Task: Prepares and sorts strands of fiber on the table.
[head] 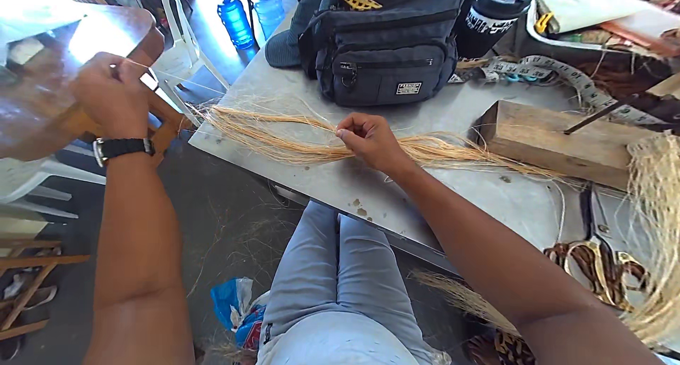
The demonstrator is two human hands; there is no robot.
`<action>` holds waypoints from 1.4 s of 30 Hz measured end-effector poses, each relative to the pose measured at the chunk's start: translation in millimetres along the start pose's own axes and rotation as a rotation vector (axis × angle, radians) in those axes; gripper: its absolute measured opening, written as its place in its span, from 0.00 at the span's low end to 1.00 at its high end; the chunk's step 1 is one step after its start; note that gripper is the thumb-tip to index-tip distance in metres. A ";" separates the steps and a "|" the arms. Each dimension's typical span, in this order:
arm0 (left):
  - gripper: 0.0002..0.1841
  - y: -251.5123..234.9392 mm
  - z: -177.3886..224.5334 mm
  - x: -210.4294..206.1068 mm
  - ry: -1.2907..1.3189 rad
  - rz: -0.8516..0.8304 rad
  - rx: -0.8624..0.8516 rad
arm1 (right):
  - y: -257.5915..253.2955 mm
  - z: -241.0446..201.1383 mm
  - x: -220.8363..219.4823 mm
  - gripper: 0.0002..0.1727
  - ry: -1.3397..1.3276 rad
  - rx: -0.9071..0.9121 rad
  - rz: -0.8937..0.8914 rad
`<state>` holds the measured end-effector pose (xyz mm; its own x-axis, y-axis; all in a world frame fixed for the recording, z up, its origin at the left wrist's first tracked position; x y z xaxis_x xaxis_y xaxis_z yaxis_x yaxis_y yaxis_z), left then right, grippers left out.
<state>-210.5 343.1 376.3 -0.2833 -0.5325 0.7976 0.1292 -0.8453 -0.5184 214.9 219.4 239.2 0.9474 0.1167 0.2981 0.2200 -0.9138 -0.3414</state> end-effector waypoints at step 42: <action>0.13 267.5 84.1 -91.4 1.292 -0.399 0.185 | 27.5 -21.7 -75.6 0.11 0.432 0.195 -0.264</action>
<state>-70.2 161.9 190.6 -0.9964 0.0809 -0.0251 -0.0746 -0.9784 -0.1929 144.3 177.0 226.5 0.6812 0.1247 0.7214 0.5157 -0.7811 -0.3520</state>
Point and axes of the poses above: each hand's wrist, its own y-axis away from the middle knuckle, its own x-axis out of the back of the hand, z = x × y, the point moved 9 cm from there along -y, towards the middle knuckle, and after that the axes turned 5 degrees about -z, right-handed, at the moved point
